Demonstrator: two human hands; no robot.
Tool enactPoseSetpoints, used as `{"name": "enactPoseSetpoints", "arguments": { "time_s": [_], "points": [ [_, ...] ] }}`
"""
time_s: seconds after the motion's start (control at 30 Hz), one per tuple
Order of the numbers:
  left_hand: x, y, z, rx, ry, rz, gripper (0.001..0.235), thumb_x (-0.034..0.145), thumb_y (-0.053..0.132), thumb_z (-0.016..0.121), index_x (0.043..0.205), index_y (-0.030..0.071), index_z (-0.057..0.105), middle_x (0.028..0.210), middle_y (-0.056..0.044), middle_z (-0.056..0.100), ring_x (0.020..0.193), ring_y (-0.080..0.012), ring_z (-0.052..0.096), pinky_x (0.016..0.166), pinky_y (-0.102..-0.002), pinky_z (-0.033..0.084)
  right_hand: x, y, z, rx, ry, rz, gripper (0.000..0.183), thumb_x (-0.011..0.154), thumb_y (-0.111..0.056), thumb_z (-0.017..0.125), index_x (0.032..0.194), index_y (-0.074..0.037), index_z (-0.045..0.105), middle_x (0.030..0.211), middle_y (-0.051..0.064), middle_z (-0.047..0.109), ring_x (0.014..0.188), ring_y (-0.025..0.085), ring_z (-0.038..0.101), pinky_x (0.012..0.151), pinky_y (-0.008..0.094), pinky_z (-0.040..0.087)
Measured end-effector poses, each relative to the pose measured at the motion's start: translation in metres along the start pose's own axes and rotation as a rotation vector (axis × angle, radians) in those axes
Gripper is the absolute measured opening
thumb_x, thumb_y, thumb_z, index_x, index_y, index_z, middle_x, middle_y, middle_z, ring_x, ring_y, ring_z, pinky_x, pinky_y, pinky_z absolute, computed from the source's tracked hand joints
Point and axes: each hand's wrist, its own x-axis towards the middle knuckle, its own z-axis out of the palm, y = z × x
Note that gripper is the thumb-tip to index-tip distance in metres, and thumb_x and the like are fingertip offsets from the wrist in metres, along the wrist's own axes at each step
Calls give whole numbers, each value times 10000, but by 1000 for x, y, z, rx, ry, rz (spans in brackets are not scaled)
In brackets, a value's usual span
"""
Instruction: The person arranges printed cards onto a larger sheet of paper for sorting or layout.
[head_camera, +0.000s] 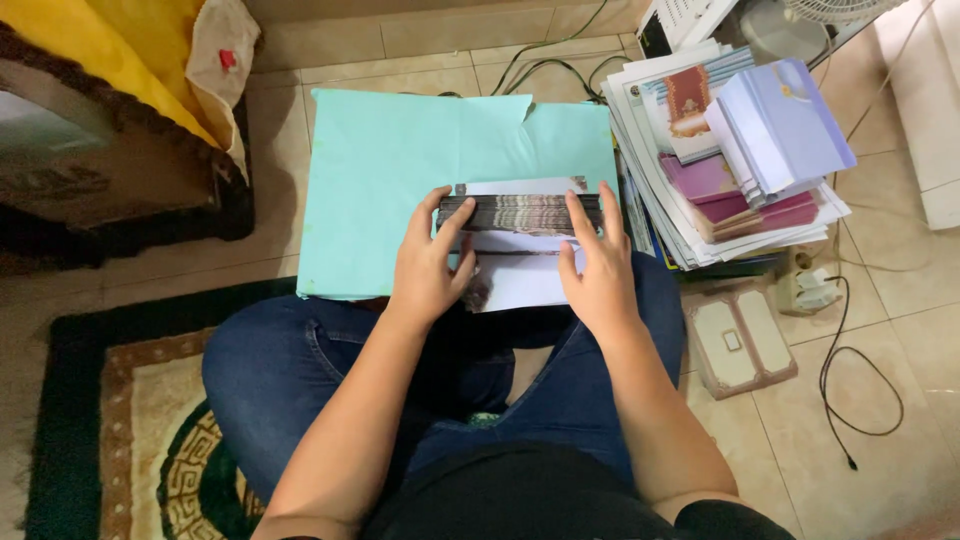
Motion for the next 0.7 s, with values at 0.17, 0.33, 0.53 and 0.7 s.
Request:
{"name": "enactPoseSetpoints", "arguments": {
  "time_s": [0.17,0.33,0.53,0.7],
  "points": [
    [-3,2,6,45,58,63,758,800,34,726,1514,133,493,1435,-209,466,1302,-415,554,1061,-504,504,1,-7,-5,-67,-15,77,725,933,-78,641,1579,-65,311,1546,282,328,1382,467,424,1061,581,371],
    [2,8,2,57,90,93,641,827,24,691,1451,90,561,1416,-230,490,1276,-415,566,1060,-500,494,1,-7,-3,-108,-4,79,755,930,-81,659,1606,-84,324,1635,267,190,1399,446,437,1089,598,325],
    [1,13,-1,-12,101,56,575,865,34,692,1426,70,574,1420,-228,493,1289,-411,561,1051,-467,493,2,12,2,2,29,38,566,892,-63,668,1443,-124,558,1565,213,364,1390,434,443,1108,556,356],
    [-2,5,4,-489,67,-177,798,837,-30,676,1538,43,303,1246,-199,470,1168,-431,550,1041,-556,453,4,46,5,589,15,192,664,758,37,747,1351,-109,485,1139,67,531,1115,217,510,1041,395,385]
  ]
}}
